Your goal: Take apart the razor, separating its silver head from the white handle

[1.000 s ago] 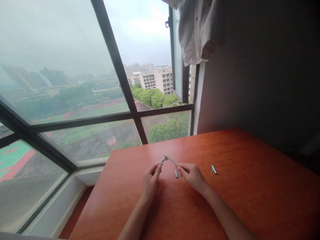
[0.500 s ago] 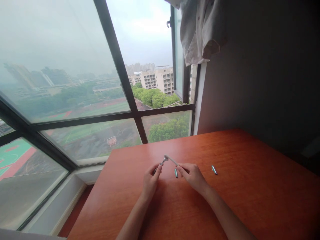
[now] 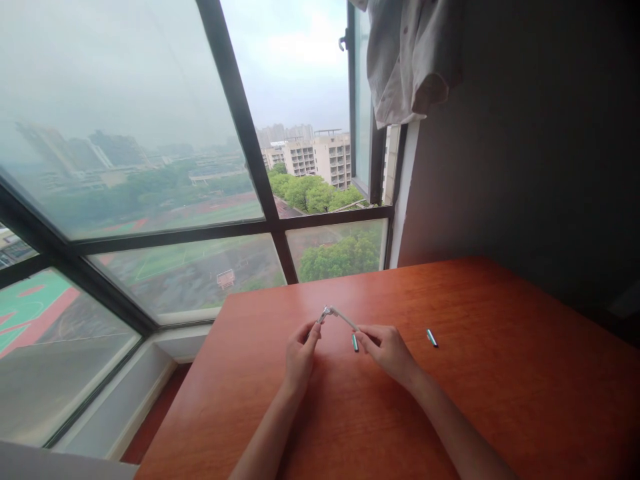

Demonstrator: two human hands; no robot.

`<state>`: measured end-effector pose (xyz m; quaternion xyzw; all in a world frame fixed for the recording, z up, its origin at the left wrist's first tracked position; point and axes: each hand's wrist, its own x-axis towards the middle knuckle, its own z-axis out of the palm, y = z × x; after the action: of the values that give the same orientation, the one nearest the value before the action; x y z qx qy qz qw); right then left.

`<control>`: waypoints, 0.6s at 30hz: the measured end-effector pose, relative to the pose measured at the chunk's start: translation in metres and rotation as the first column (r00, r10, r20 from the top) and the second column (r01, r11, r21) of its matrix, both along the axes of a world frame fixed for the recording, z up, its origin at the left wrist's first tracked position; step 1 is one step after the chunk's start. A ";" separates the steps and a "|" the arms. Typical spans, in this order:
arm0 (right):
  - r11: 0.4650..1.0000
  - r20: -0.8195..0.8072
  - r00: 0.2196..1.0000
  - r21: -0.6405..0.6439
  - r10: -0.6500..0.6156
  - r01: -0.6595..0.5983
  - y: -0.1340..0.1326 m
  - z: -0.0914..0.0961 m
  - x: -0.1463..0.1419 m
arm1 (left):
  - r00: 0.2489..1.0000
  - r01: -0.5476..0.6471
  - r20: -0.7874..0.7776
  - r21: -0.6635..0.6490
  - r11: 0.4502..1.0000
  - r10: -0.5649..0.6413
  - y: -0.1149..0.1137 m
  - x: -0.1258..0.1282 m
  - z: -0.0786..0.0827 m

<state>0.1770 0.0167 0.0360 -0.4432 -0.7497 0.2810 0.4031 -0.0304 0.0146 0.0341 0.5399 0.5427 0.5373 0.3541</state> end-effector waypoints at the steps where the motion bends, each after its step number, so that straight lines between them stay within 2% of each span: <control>1: 1.000 0.000 1.000 0.000 -0.006 0.006 0.000 0.000 0.000 | 1.000 0.009 -0.001 0.000 1.000 -0.009 0.000 0.001 0.000; 7: 0.999 -0.027 0.999 0.006 -0.034 0.034 0.001 0.000 0.001 | 0.994 0.112 -0.017 -0.009 0.994 -0.112 -0.004 0.006 0.003; 15: 0.999 -0.031 0.999 -0.046 0.010 -0.012 0.000 0.000 0.001 | 1.000 -0.007 0.021 -0.016 1.000 0.007 0.001 -0.001 -0.001; 18: 0.999 -0.025 1.000 -0.044 0.007 -0.008 0.000 0.000 0.001 | 0.997 0.032 0.068 -0.053 0.998 -0.029 0.001 -0.001 -0.003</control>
<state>0.1785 0.0171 0.0357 -0.4459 -0.7399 0.3044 0.4013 -0.0315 0.0157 0.0308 0.5199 0.5364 0.5349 0.3949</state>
